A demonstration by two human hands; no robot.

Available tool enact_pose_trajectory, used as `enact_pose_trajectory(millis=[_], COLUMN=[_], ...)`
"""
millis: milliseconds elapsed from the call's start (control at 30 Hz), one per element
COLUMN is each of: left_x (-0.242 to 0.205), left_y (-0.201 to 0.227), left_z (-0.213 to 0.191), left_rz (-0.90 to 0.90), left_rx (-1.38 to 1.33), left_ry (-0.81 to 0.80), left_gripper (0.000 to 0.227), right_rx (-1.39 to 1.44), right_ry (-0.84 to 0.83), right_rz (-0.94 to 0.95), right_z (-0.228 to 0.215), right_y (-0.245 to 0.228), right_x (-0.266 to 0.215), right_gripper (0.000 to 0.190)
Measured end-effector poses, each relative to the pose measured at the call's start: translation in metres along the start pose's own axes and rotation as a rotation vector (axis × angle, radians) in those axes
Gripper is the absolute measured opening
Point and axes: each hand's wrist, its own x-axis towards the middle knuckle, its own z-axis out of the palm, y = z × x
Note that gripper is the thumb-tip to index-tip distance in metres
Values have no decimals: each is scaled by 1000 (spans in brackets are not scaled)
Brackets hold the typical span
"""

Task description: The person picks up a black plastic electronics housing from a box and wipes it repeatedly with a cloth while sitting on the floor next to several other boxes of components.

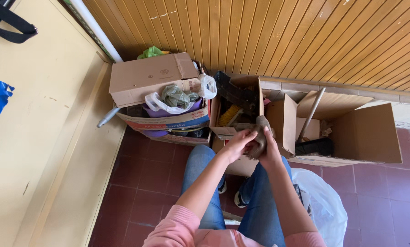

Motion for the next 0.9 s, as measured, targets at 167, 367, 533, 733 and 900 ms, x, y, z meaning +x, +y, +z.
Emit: enact_pose_trajectory(millis=[167,367,533,733,900], left_x=[64,195,261,301,323], left_y=[-4,-30,-11,3,-4], left_z=[-61,-137,-140,-152,-163], left_rz=[25,4,15,21,-19], left_rx=[219,-298,-493,-639,-738], left_ry=[230,368,606,735,709], left_gripper=[54,52,61,70,77], right_rx=[133,181,146,132,127], right_ry=[160,151,167,217,270], right_rz=[7,81,125,189,253], right_z=[-55,-66,-79,-97,-88], right_y=[18,27,44,53,52], right_x=[47,58,55,52,39], right_gripper=[49,34,38,43,46])
